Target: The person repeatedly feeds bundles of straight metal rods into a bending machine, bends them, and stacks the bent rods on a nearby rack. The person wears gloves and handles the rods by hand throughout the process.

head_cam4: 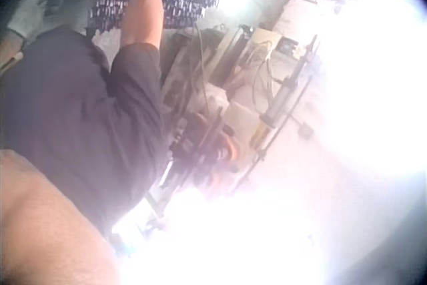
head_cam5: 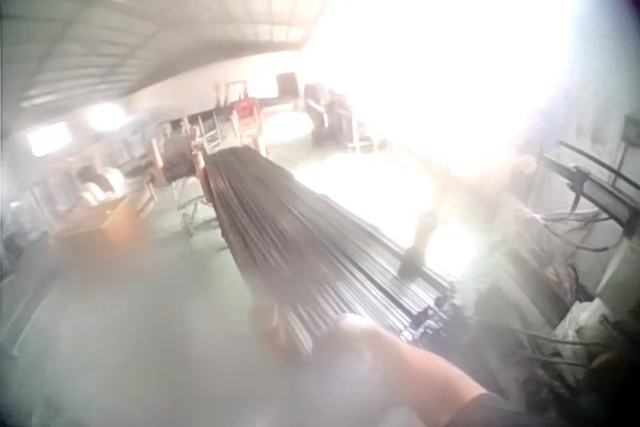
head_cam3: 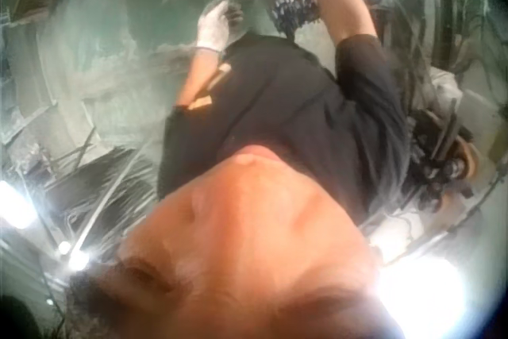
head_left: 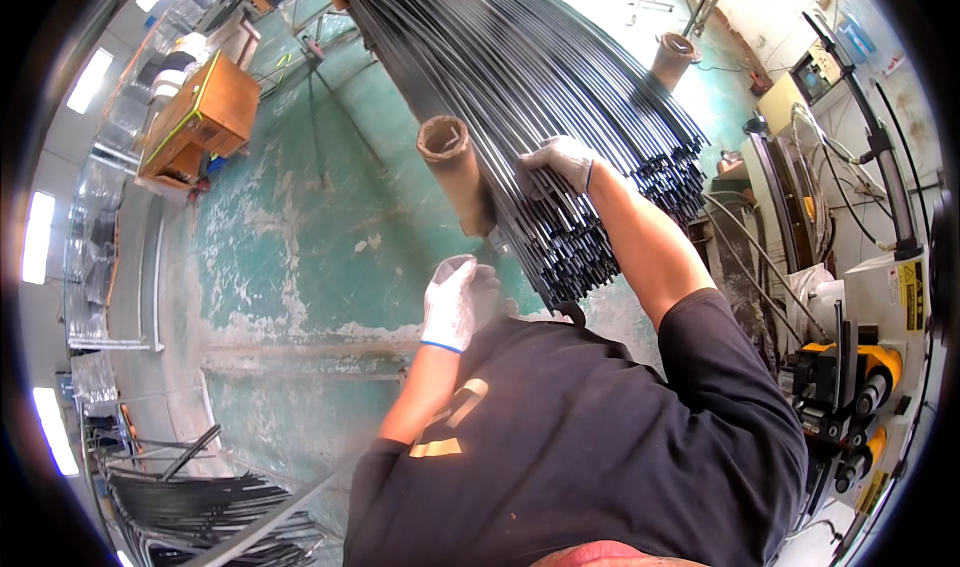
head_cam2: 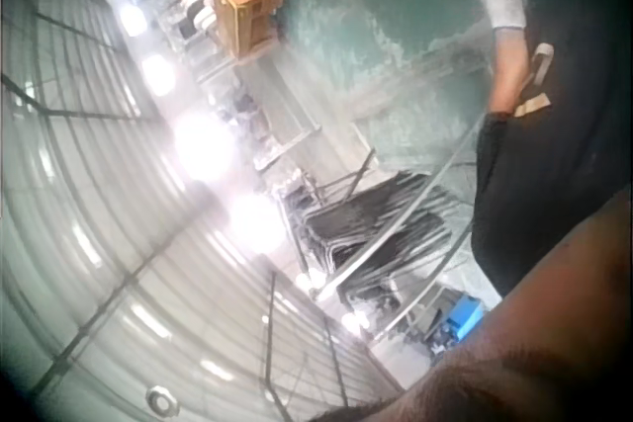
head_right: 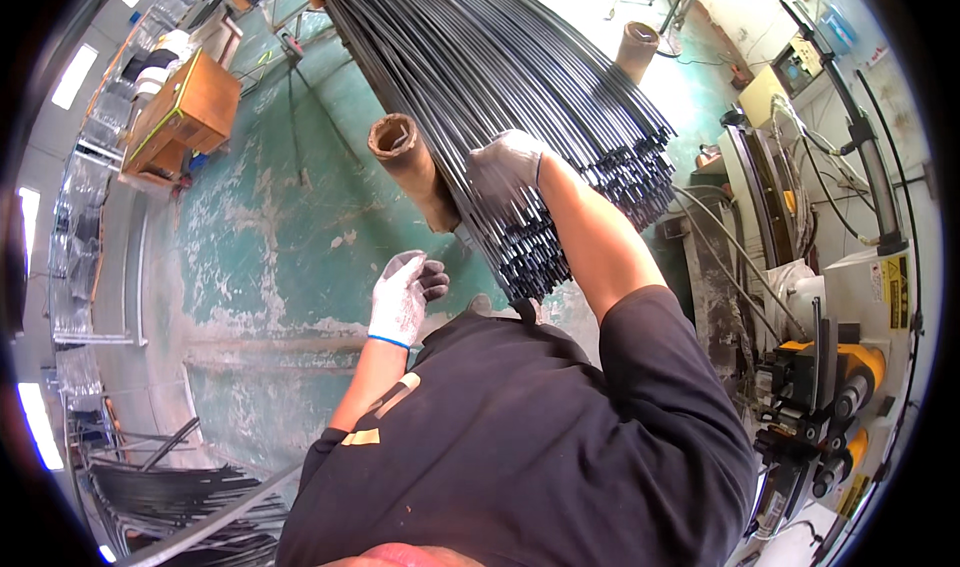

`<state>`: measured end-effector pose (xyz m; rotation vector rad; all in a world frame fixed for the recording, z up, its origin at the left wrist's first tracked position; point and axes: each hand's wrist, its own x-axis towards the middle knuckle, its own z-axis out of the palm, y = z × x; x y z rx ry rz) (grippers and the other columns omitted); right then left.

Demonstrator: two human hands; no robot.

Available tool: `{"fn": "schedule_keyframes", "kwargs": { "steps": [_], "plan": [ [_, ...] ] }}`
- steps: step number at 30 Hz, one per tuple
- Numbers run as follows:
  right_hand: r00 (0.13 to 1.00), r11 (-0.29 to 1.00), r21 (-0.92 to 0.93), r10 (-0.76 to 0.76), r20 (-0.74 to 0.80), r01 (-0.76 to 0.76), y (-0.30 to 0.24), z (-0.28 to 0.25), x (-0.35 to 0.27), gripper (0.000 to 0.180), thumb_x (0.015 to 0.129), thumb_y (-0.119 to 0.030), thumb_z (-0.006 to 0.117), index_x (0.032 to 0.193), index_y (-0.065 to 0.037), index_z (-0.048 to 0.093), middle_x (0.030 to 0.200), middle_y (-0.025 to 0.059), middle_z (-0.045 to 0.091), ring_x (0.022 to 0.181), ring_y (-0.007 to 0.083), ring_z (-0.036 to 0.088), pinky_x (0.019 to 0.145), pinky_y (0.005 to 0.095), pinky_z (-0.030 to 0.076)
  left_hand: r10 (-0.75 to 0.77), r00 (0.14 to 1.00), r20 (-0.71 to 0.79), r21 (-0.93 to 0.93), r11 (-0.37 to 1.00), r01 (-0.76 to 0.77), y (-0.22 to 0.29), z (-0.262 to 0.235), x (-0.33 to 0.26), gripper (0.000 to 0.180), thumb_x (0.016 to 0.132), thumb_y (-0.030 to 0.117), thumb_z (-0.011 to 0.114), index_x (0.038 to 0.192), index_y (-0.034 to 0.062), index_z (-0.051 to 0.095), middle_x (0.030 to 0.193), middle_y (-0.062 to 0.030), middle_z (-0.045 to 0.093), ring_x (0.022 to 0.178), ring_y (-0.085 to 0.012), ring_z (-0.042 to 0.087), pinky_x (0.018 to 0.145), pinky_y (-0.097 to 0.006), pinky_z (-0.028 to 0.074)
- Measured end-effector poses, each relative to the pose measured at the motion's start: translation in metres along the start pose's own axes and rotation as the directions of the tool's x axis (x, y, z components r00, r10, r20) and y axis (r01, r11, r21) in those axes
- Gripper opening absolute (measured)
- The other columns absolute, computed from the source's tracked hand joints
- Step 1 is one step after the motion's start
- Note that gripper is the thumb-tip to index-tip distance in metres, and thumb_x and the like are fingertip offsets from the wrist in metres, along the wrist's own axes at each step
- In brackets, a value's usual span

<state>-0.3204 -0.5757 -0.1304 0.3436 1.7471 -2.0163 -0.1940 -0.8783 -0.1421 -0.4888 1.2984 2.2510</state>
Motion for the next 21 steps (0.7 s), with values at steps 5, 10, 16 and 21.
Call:
{"fn": "schedule_keyframes", "kwargs": {
  "steps": [5,10,16,21],
  "plan": [
    [0.992,0.991,-0.137,-0.003,-0.124,-0.014,0.013,-0.003,0.014,0.033,0.102,-0.029,0.065,0.090,0.001,0.070,0.072,0.0096,0.068,0.057,0.0195,0.064,0.051,0.0338,0.052,-0.015,0.996,0.090,0.131,0.991,0.003,0.034,0.014,0.019,0.014,0.098,0.012,0.064,0.111,0.0056,0.063,0.092,-0.0117,0.072,0.079,-0.0243,0.069,0.073,-0.037,0.057],
    [0.962,0.844,-0.530,-0.070,-0.265,-0.085,-0.032,0.052,-0.055,0.064,0.106,-0.046,0.051,0.058,-0.005,0.060,0.048,0.0041,0.053,0.045,0.0155,0.051,0.052,0.0345,0.043,-0.086,0.982,0.168,0.234,0.971,0.045,0.025,0.015,0.048,0.021,0.099,0.011,0.060,0.118,0.0032,0.056,0.095,-0.0160,0.069,0.079,-0.0260,0.070,0.068,-0.037,0.058],
    [0.867,0.649,-0.664,-0.015,-0.499,-0.371,-0.017,0.064,-0.214,0.049,0.099,-0.043,0.062,0.096,0.007,0.064,0.073,0.0188,0.064,0.064,0.0312,0.065,0.067,0.0469,0.052,-0.221,0.883,0.415,0.221,0.966,0.137,0.004,0.075,0.100,0.031,0.103,0.029,0.064,0.121,0.0051,0.055,0.100,-0.0150,0.071,0.084,-0.0273,0.070,0.074,-0.041,0.060],
    [0.738,0.648,-0.488,0.173,-0.653,-0.584,0.060,0.078,-0.395,0.050,0.087,-0.042,0.081,0.104,0.004,0.070,0.093,0.0266,0.070,0.086,0.0375,0.069,0.079,0.0444,0.054,-0.257,0.840,0.478,-0.115,0.930,0.350,0.021,0.140,0.156,0.023,0.106,0.030,0.057,0.109,0.0076,0.055,0.096,-0.0165,0.068,0.083,-0.0345,0.070,0.075,-0.048,0.060]
  ]
}}
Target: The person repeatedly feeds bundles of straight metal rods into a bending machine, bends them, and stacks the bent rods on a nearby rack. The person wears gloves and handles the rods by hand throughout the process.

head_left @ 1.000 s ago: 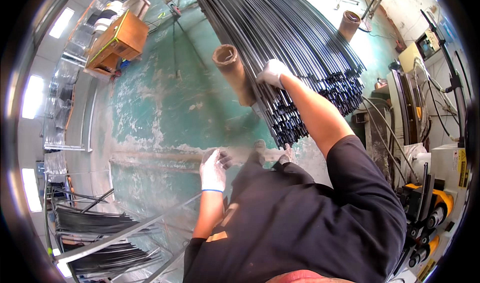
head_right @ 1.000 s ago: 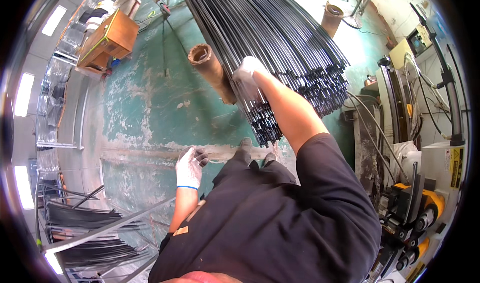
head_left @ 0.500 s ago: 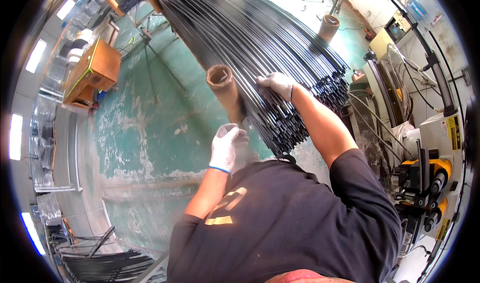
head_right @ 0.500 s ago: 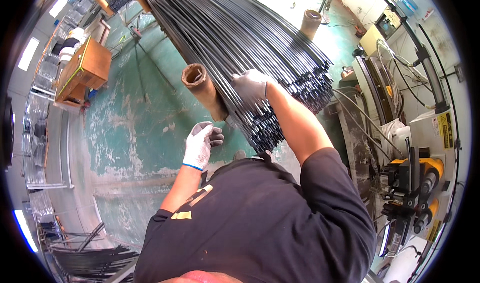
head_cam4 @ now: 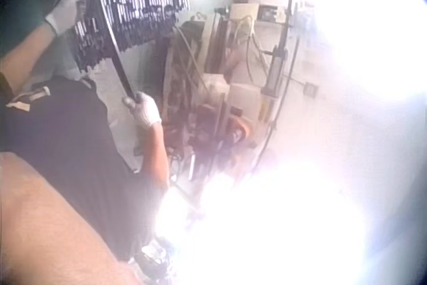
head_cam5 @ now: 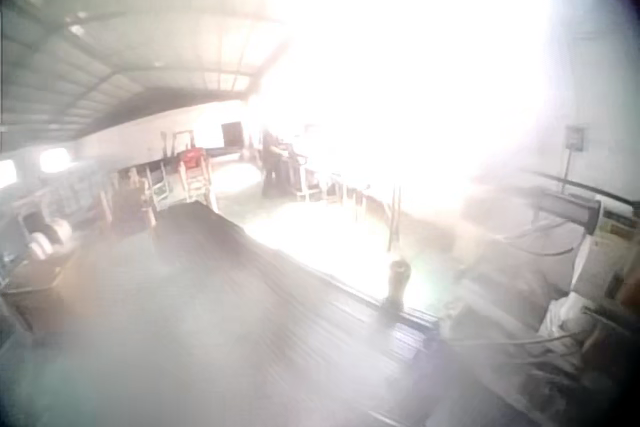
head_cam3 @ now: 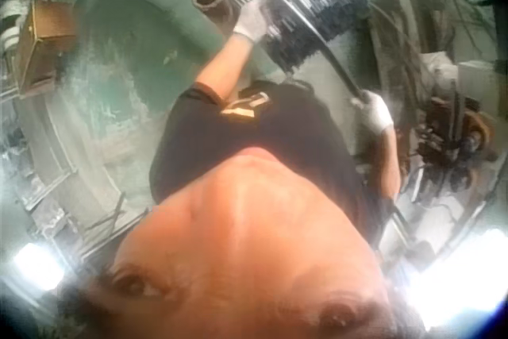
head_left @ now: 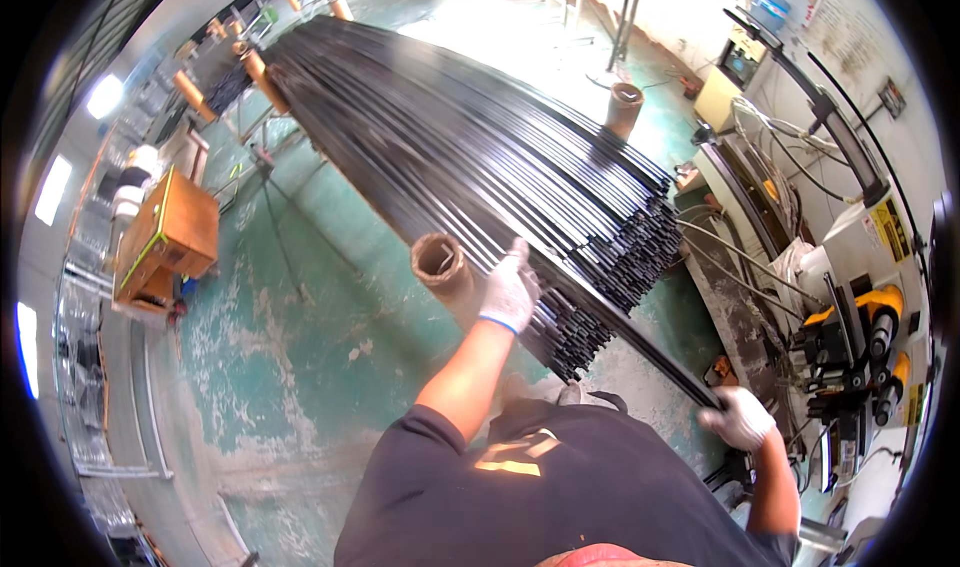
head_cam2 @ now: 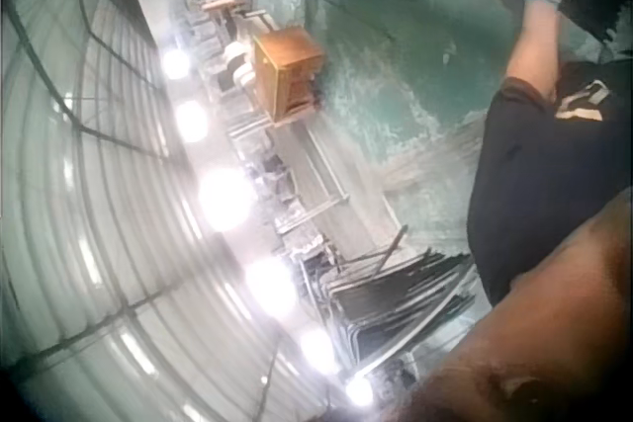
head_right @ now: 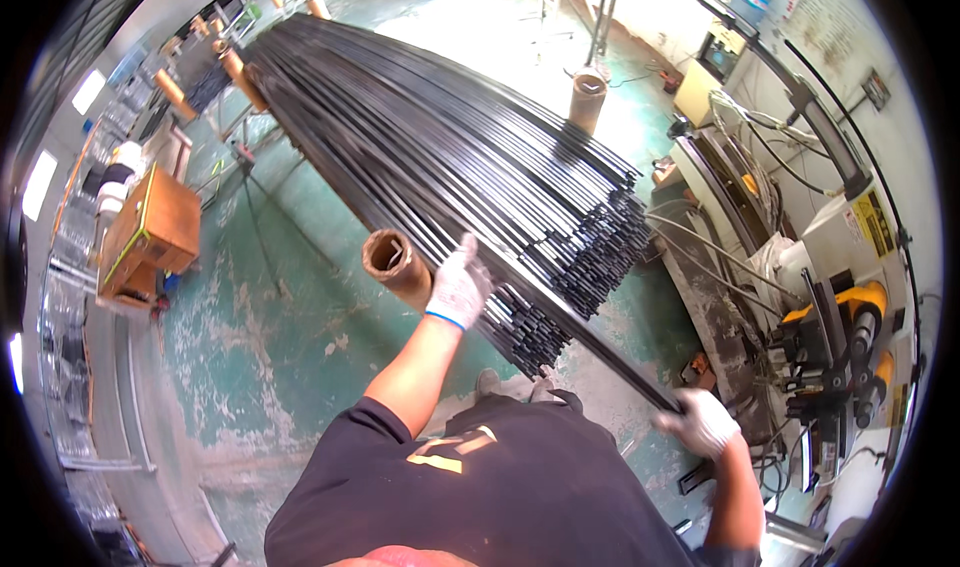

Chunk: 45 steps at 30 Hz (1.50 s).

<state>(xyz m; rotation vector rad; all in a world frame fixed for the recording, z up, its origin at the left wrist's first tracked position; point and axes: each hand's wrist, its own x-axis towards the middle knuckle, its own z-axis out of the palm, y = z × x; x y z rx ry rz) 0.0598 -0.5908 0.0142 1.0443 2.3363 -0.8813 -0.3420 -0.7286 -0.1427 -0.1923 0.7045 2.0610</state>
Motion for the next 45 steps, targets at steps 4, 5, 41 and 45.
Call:
{"fn": "schedule_keyframes", "kwargs": {
  "steps": [4,5,41,45],
  "plan": [
    [0.931,0.923,-0.182,0.302,-0.204,-0.339,0.085,0.020,-0.087,0.037,0.072,-0.039,0.087,0.087,-0.007,0.077,0.077,0.0170,0.072,0.075,0.0345,0.071,0.073,0.0436,0.056,0.021,0.999,0.037,-0.175,0.985,-0.014,0.015,-0.006,0.028,0.027,0.104,0.028,0.058,0.097,0.0022,0.062,0.094,-0.0180,0.070,0.089,-0.0357,0.070,0.081,-0.049,0.061],
    [0.896,0.893,-0.206,0.336,-0.290,-0.401,0.099,0.031,-0.091,0.034,0.070,-0.038,0.088,0.083,-0.009,0.077,0.075,0.0160,0.071,0.074,0.0350,0.071,0.072,0.0441,0.056,0.059,0.998,0.014,-0.176,0.983,-0.055,0.008,0.001,0.025,0.030,0.102,0.029,0.060,0.094,0.0006,0.064,0.095,-0.0189,0.071,0.089,-0.0362,0.071,0.082,-0.049,0.061],
    [0.172,-0.169,0.049,0.982,-0.078,0.984,0.537,0.039,-0.094,0.021,0.098,-0.018,0.070,0.111,-0.003,0.064,0.101,0.0104,0.070,0.097,0.0276,0.068,0.091,0.0462,0.058,-0.409,0.651,0.639,0.273,0.913,0.304,-0.356,0.403,0.092,0.026,0.098,0.005,0.061,0.120,-0.0069,0.065,0.118,-0.0181,0.068,0.120,-0.0318,0.062,0.116,-0.048,0.043],
    [0.007,-0.005,-0.031,0.997,0.081,1.000,0.560,0.004,-0.085,0.024,0.097,-0.024,0.073,0.111,-0.006,0.066,0.099,0.0063,0.071,0.092,0.0216,0.068,0.086,0.0385,0.058,-0.353,0.697,0.624,0.346,0.925,0.158,-0.366,0.408,0.167,0.021,0.096,0.009,0.067,0.114,-0.0032,0.067,0.111,-0.0120,0.070,0.114,-0.0282,0.064,0.116,-0.048,0.044]
  ]
}}
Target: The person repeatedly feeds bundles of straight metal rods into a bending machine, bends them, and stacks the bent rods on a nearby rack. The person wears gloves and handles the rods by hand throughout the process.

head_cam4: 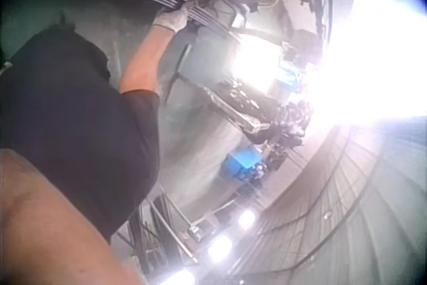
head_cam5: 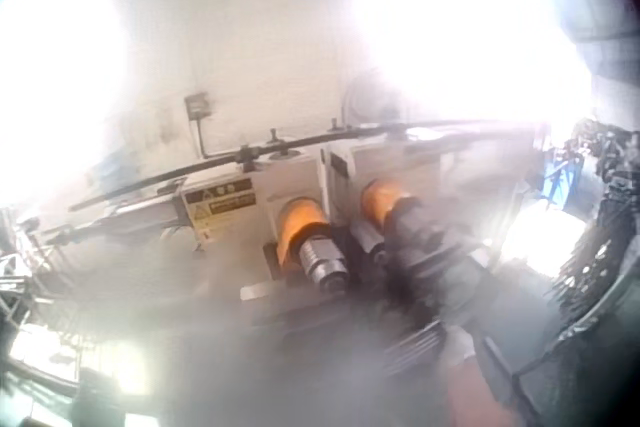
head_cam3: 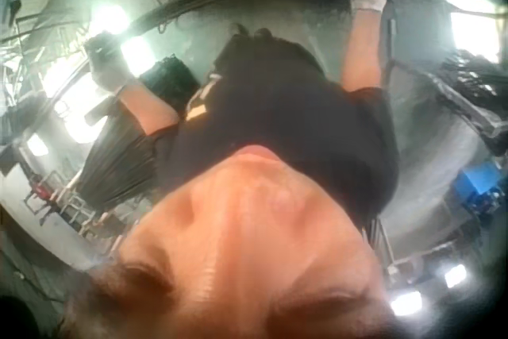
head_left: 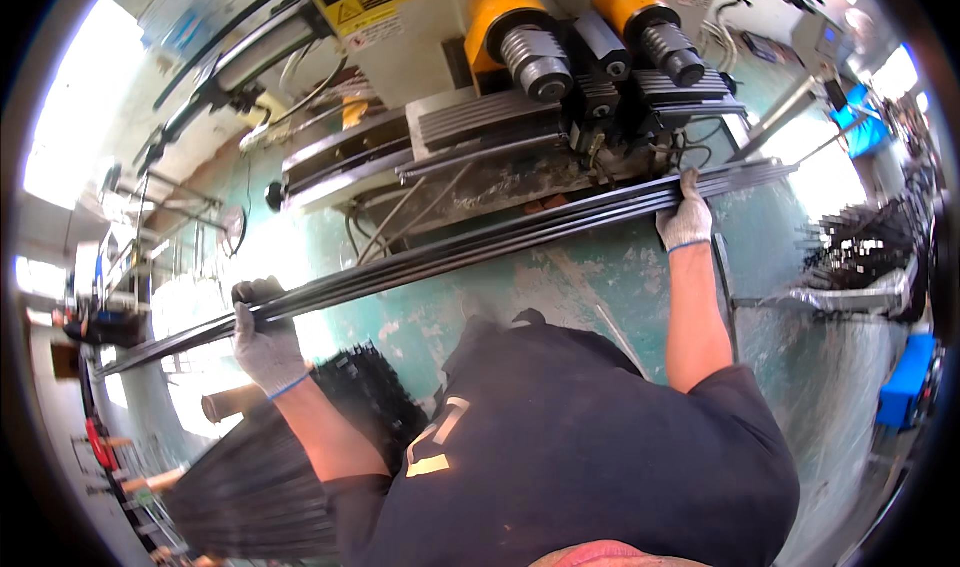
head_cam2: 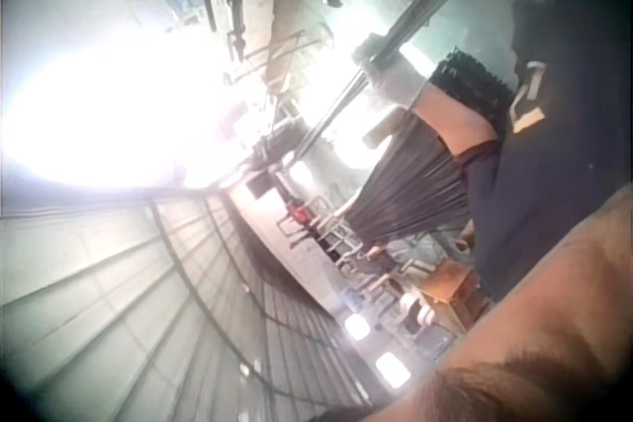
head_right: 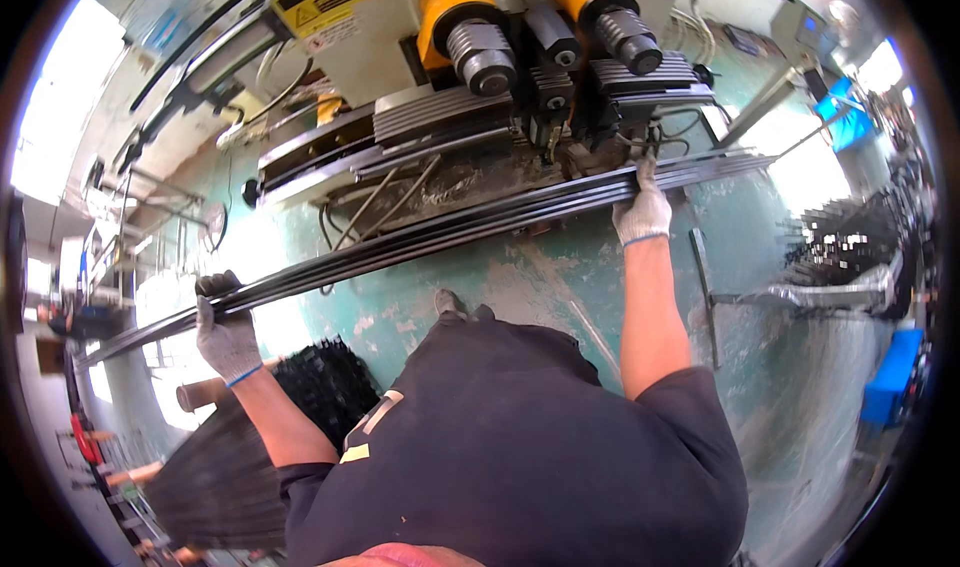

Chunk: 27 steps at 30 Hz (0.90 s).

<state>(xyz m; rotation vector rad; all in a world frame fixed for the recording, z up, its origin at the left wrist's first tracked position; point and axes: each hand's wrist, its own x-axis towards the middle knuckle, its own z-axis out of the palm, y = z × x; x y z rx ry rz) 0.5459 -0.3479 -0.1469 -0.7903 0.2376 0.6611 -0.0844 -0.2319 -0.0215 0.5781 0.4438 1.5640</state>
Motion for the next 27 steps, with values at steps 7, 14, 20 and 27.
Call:
{"fn": "schedule_keyframes", "kwargs": {
  "steps": [7,14,20,27],
  "plan": [
    [0.984,0.957,-0.239,-0.141,0.105,0.162,0.058,0.082,-0.009,0.029,0.100,-0.021,0.069,0.123,-0.004,0.068,0.115,0.0072,0.071,0.102,0.0202,0.066,0.087,0.0366,0.057,-0.084,0.962,-0.260,0.159,0.979,0.129,-0.058,-0.037,0.118,0.031,0.106,0.029,0.055,0.103,0.0005,0.067,0.104,-0.0170,0.070,0.107,-0.0341,0.066,0.103,-0.048,0.054],
    [0.779,0.359,-0.739,-0.523,0.347,0.571,0.080,0.116,0.047,0.038,0.101,-0.025,0.063,0.130,-0.001,0.067,0.133,0.0109,0.066,0.121,0.0262,0.060,0.102,0.0395,0.047,-0.295,0.918,-0.265,-0.012,0.953,0.302,-0.146,-0.014,0.181,0.033,0.106,0.029,0.055,0.106,-0.0023,0.066,0.109,-0.0189,0.070,0.107,-0.0347,0.066,0.104,-0.050,0.053],
    [0.984,0.970,-0.172,-0.161,0.075,0.172,0.066,0.158,0.041,0.040,0.102,-0.029,0.059,0.132,-0.003,0.063,0.122,0.0103,0.069,0.105,0.0234,0.067,0.091,0.0347,0.053,-0.440,0.852,-0.284,-0.058,0.895,0.442,-0.199,0.035,0.192,0.032,0.109,0.028,0.050,0.105,0.0003,0.064,0.110,-0.0175,0.068,0.111,-0.0351,0.064,0.108,-0.053,0.050],
    [0.978,0.902,-0.379,-0.174,0.113,0.205,0.083,0.156,0.099,0.036,0.101,-0.030,0.060,0.117,0.001,0.068,0.106,0.0102,0.071,0.092,0.0225,0.067,0.082,0.0376,0.052,-0.454,0.845,-0.281,-0.047,0.886,0.461,-0.239,0.045,0.206,0.032,0.109,0.026,0.050,0.112,-0.0025,0.064,0.115,-0.0187,0.068,0.115,-0.0364,0.063,0.111,-0.052,0.048]
  ]
}}
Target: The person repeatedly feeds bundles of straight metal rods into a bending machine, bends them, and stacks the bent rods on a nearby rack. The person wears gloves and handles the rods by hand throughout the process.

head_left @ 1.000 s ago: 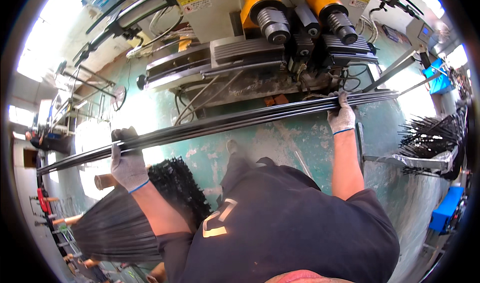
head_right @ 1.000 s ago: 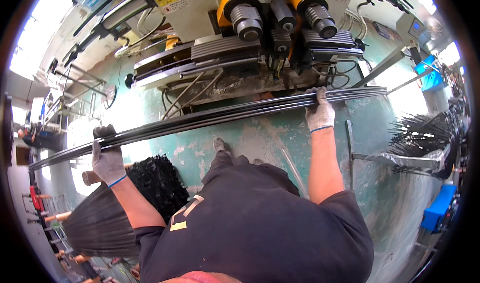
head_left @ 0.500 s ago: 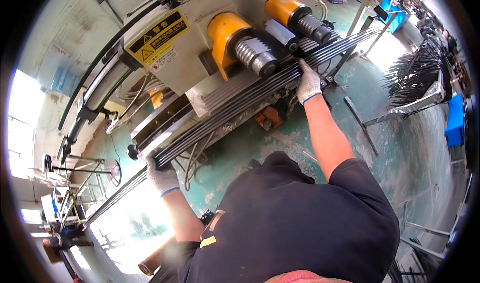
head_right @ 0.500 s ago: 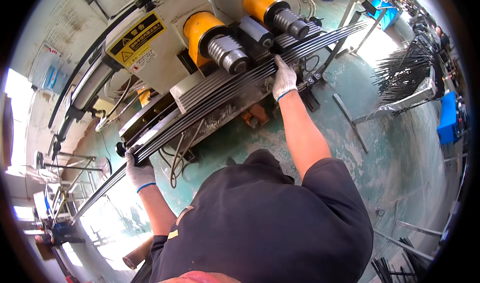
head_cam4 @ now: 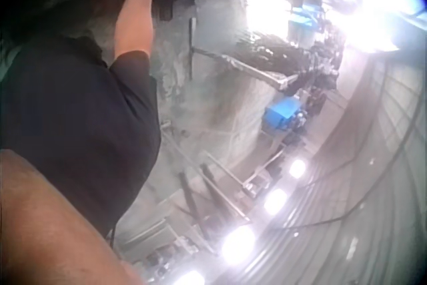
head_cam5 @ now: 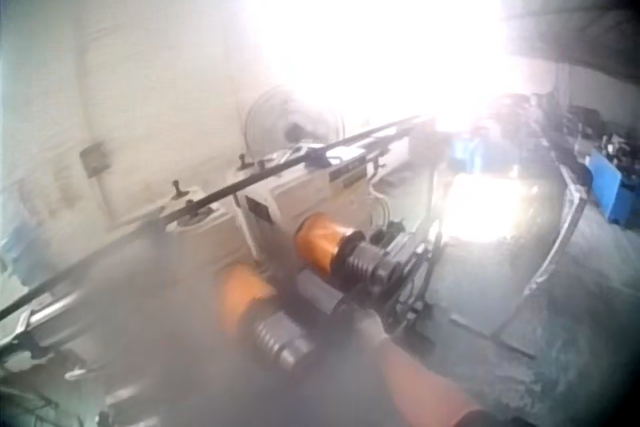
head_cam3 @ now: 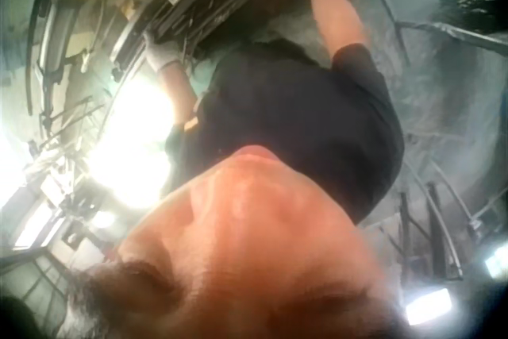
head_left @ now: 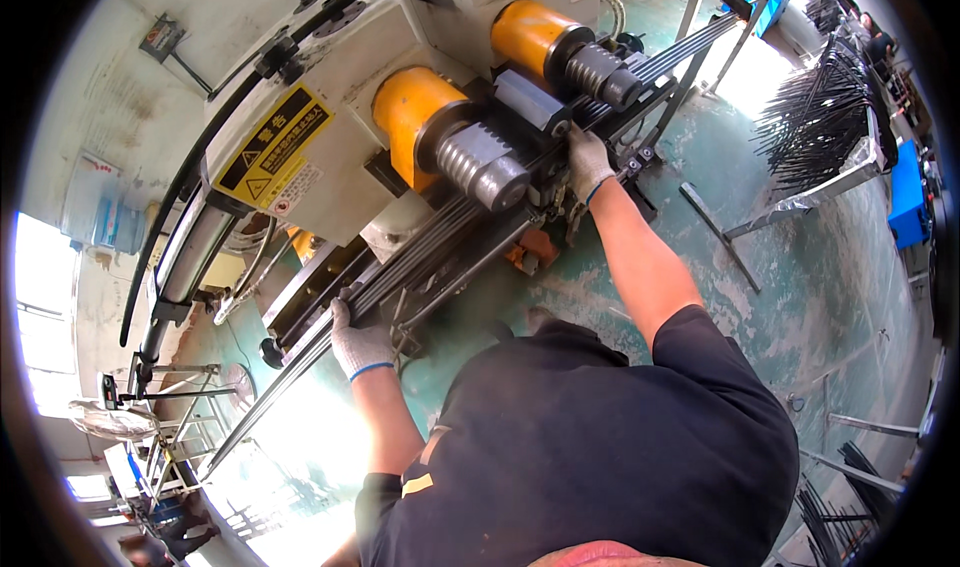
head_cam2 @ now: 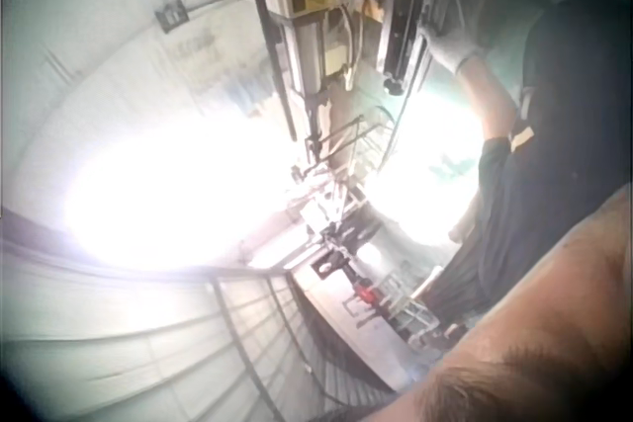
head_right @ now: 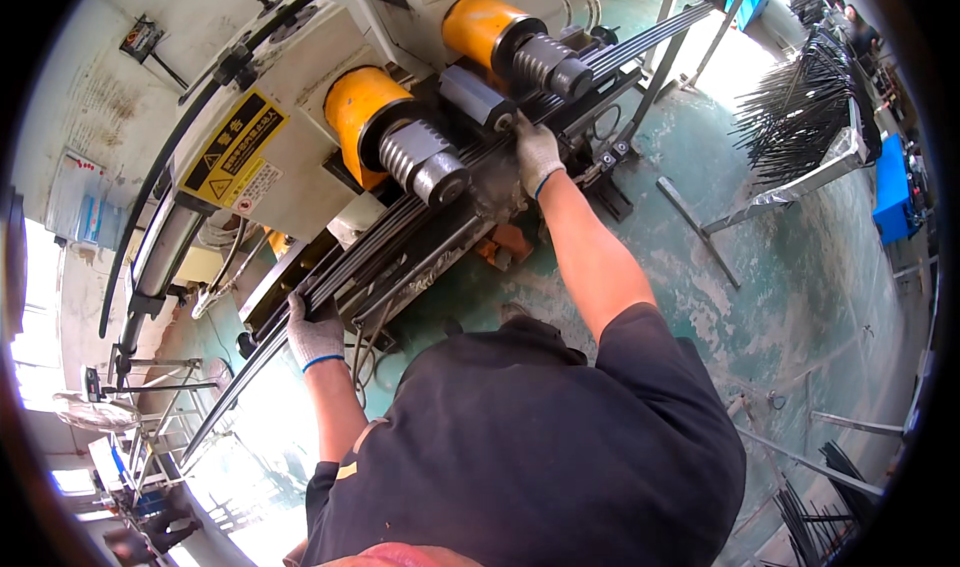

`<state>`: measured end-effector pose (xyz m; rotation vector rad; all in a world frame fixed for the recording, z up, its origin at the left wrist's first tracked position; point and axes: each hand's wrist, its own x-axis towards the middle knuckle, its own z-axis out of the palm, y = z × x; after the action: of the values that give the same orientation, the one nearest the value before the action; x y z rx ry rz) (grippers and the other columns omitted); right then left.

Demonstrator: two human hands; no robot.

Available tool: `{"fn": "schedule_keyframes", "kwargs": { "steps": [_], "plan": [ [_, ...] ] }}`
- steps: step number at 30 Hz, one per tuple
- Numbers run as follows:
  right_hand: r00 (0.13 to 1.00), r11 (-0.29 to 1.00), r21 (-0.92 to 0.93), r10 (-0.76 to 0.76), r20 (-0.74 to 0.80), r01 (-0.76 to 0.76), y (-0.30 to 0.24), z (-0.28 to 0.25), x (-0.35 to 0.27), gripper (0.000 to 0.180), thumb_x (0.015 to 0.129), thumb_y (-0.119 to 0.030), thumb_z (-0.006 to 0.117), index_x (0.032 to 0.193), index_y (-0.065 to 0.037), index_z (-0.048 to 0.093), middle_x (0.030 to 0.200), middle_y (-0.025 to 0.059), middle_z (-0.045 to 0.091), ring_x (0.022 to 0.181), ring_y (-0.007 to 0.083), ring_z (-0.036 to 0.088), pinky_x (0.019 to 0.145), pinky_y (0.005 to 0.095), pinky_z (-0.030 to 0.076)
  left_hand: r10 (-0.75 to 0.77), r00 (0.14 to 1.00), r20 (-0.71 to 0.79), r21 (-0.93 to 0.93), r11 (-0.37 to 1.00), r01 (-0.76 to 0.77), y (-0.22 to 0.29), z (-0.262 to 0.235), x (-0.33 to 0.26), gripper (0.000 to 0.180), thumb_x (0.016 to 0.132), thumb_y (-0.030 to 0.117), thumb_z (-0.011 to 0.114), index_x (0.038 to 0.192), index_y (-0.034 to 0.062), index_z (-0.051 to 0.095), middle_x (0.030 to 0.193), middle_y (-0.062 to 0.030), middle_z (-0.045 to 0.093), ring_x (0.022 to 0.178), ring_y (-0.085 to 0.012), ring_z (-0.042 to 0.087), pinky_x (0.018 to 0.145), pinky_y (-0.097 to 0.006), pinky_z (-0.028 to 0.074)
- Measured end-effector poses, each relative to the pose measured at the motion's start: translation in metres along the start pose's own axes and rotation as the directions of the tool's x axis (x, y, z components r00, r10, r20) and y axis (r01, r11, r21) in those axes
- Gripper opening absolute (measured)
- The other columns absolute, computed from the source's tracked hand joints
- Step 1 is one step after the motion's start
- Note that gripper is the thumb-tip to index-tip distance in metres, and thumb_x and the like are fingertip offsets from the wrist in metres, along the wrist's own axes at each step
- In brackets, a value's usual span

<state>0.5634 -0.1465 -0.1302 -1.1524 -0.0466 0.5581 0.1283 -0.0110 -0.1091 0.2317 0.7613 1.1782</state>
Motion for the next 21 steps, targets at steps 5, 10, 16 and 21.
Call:
{"fn": "schedule_keyframes", "kwargs": {
  "steps": [5,10,16,21],
  "plan": [
    [0.989,0.996,0.042,0.087,-0.115,-0.083,0.007,0.005,0.025,0.035,0.100,-0.030,0.057,0.112,0.001,0.069,0.097,0.0109,0.070,0.087,0.0253,0.068,0.078,0.0391,0.053,-0.120,0.988,0.098,-0.021,0.992,0.122,-0.002,0.032,-0.027,0.032,0.106,0.026,0.053,0.111,-0.0031,0.066,0.116,-0.0193,0.069,0.121,-0.0383,0.060,0.113,-0.057,0.042],
    [0.991,0.987,-0.135,-0.103,-0.087,0.091,0.007,-0.005,0.025,0.044,0.100,-0.035,0.065,0.106,0.008,0.068,0.094,0.0093,0.070,0.081,0.0185,0.066,0.073,0.0344,0.052,0.035,0.999,0.020,-0.141,0.990,-0.032,0.065,-0.049,0.016,0.041,0.103,0.031,0.057,0.117,-0.0064,0.066,0.123,-0.0200,0.068,0.123,-0.0363,0.061,0.114,-0.054,0.044],
    [0.983,0.996,-0.074,0.025,-0.183,-0.040,0.018,0.010,0.019,0.035,0.102,-0.029,0.059,0.109,0.004,0.068,0.092,0.0083,0.068,0.079,0.0190,0.065,0.070,0.0352,0.052,0.275,0.961,0.030,-0.012,0.961,-0.275,0.077,-0.098,0.040,0.032,0.103,0.020,0.059,0.124,-0.0031,0.066,0.119,-0.0170,0.072,0.115,-0.0328,0.065,0.109,-0.050,0.050],
    [0.993,0.996,-0.024,-0.085,-0.076,0.083,0.031,0.002,0.004,0.037,0.102,-0.035,0.061,0.106,0.001,0.066,0.084,0.0036,0.064,0.067,0.0134,0.055,0.059,0.0322,0.044,0.166,0.980,0.113,0.018,0.985,-0.169,0.016,-0.053,0.021,0.032,0.105,0.025,0.057,0.117,-0.0031,0.068,0.124,-0.0161,0.068,0.122,-0.0322,0.060,0.114,-0.050,0.044]
  ]
}}
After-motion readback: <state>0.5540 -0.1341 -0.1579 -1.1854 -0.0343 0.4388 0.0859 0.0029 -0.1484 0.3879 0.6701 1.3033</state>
